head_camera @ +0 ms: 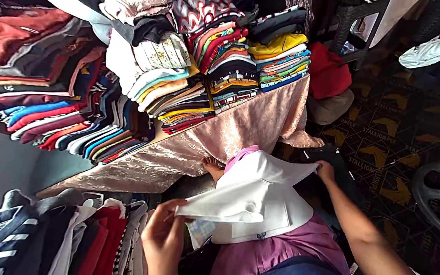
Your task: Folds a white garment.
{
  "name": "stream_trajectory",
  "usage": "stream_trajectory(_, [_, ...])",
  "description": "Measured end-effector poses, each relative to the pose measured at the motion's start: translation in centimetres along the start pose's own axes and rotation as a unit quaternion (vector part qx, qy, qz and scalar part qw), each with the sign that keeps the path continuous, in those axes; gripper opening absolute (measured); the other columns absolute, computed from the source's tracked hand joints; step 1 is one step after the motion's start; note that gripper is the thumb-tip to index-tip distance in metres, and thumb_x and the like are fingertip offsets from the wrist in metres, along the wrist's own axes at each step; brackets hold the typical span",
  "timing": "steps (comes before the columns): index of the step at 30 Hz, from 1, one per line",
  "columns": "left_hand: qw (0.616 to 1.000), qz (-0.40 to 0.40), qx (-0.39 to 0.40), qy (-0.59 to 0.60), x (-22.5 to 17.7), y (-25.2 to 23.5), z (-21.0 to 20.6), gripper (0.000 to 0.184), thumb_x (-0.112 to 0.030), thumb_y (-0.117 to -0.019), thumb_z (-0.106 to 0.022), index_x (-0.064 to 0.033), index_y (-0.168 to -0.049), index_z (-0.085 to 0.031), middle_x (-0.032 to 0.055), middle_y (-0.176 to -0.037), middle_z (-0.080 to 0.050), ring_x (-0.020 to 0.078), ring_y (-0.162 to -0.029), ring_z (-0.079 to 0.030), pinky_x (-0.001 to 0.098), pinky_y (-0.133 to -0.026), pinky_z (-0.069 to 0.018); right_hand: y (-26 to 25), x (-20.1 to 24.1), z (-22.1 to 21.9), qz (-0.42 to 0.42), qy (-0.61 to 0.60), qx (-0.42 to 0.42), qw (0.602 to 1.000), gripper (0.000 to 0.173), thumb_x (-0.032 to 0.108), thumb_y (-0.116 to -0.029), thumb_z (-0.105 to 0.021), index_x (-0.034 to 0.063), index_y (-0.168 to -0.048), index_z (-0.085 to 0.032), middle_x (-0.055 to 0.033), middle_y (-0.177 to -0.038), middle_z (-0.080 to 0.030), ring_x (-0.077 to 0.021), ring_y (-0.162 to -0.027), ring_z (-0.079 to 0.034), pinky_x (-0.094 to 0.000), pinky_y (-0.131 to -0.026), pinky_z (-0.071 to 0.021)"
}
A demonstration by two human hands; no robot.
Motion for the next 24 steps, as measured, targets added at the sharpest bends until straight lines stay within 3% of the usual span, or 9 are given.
stream_trajectory(3, [0.998, -0.049, -0.017, 0.031, -1.7, -2.6, 0.0, 0.023, 0.001, -0.0943, -0.052, -0.0132, -0.108, -0.063, -0.0189, -0.097, -0.069, -0.0031, -0.082, -0.068, 0.0179, -0.070, -0.0593, -1.0, 1.1, 5.7, 0.040, -0.167, -0.114, 0.978, 0.033, 0.006, -0.1030, -0.050, -0.0092, -0.131, -0.059, -0.0316, -0.129, -0.061, -0.0413, -0.115, -0.064, -0.0547, -0.100, -0.0511])
stream_trajectory(6, [0.995, -0.084, -0.027, 0.048, -3.2, -3.6, 0.9, 0.025, -0.003, -0.0969, -0.056, -0.0205, -0.111, -0.066, -0.0181, -0.100, -0.071, 0.0000, -0.087, -0.069, 0.0202, -0.076, -0.0601, -1.3, 1.0, 10.6, 0.099, -0.332, -0.193, 0.918, 0.030, 0.001, -0.1004, -0.052, -0.0113, -0.127, -0.056, -0.0258, -0.124, -0.061, -0.0247, -0.090, -0.070, -0.0409, -0.079, -0.0609])
stream_trajectory(10, [0.995, -0.073, -0.002, 0.061, -4.3, -1.9, 3.1, 0.022, -0.016, -0.0987, -0.063, -0.0324, -0.112, -0.071, -0.0206, -0.107, -0.072, -0.0027, -0.095, -0.068, 0.0175, -0.081, -0.0582, 2.3, -0.8, 15.8, 0.205, -0.366, -0.236, 0.876, 0.022, -0.005, -0.0934, -0.056, -0.0117, -0.114, -0.061, -0.0170, -0.117, -0.067, -0.0140, -0.098, -0.068, -0.0334, -0.087, -0.0585])
stream_trajectory(12, [0.994, -0.048, 0.070, 0.071, -4.1, 0.0, 4.0, 0.021, -0.023, -0.1000, -0.063, -0.0362, -0.114, -0.072, -0.0234, -0.110, -0.071, -0.0062, -0.100, -0.066, 0.0154, -0.088, -0.0546, 4.4, -3.2, 15.9, 0.222, -0.347, -0.239, 0.880, 0.021, -0.005, -0.0916, -0.056, -0.0125, -0.110, -0.062, -0.0147, -0.115, -0.069, -0.0103, -0.103, -0.066, -0.0292, -0.090, -0.0561])
stream_trajectory(14, [0.976, 0.018, 0.209, 0.059, -2.6, 2.7, 4.0, 0.019, -0.026, -0.1018, -0.061, -0.0337, -0.115, -0.073, -0.0225, -0.111, -0.070, -0.0068, -0.101, -0.064, 0.0158, -0.090, -0.0528, 5.4, -6.4, 14.0, 0.196, -0.328, -0.212, 0.900, 0.021, -0.006, -0.0917, -0.055, -0.0148, -0.109, -0.061, -0.0171, -0.117, -0.067, -0.0108, -0.107, -0.065, -0.0281, -0.093, -0.0544])
stream_trajectory(17, [0.884, 0.163, 0.437, 0.025, 2.3, 8.7, 2.2, 0.025, -0.016, -0.0977, -0.065, -0.0041, -0.119, -0.070, 0.0035, -0.114, -0.072, 0.0109, -0.102, -0.069, 0.0322, -0.093, -0.0580, 4.9, -11.1, 7.4, 0.097, -0.298, -0.101, 0.944, 0.026, -0.010, -0.0922, -0.052, -0.0172, -0.116, -0.060, -0.0263, -0.127, -0.064, -0.0234, -0.118, -0.062, -0.0369, -0.100, -0.0507])
stream_trajectory(18, [0.852, 0.205, 0.481, 0.003, 4.6, 10.4, 1.3, 0.029, -0.015, -0.0959, -0.067, -0.0009, -0.121, -0.069, 0.0079, -0.117, -0.072, 0.0150, -0.105, -0.070, 0.0358, -0.096, -0.0572, 4.5, -12.2, 4.5, 0.061, -0.294, -0.050, 0.953, 0.030, -0.011, -0.0931, -0.050, -0.0160, -0.122, -0.060, -0.0271, -0.130, -0.063, -0.0264, -0.118, -0.062, -0.0401, -0.101, -0.0505])
stream_trajectory(21, [0.847, 0.280, 0.443, -0.082, 11.5, 11.6, -0.3, 0.027, -0.023, -0.0977, -0.067, -0.0040, -0.117, -0.071, 0.0079, -0.112, -0.074, 0.0177, -0.102, -0.070, 0.0405, -0.095, -0.0568, 3.9, -13.0, -4.1, -0.060, -0.301, 0.073, 0.949, 0.035, -0.006, -0.1002, -0.044, -0.0113, -0.133, -0.055, -0.0265, -0.130, -0.061, -0.0268, -0.110, -0.064, -0.0409, -0.095, -0.0532])
stream_trajectory(24, [0.864, 0.353, 0.335, -0.131, 16.7, 8.5, -2.3, 0.035, -0.021, -0.1072, -0.049, 0.0060, -0.117, -0.068, 0.0217, -0.112, -0.070, 0.0310, -0.107, -0.068, 0.0503, -0.099, -0.0508, 3.7, -11.1, -9.9, -0.149, -0.220, 0.154, 0.952, 0.039, 0.004, -0.1055, -0.045, -0.0059, -0.143, -0.048, -0.0285, -0.132, -0.058, -0.0327, -0.110, -0.062, -0.0463, -0.094, -0.0511])
Point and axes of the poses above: each hand's wrist, its own y-axis away from the middle knuckle, its own z-axis out of the back of the hand, x = y × z, the point moved 7 cm from there along -y, towards the middle knuckle
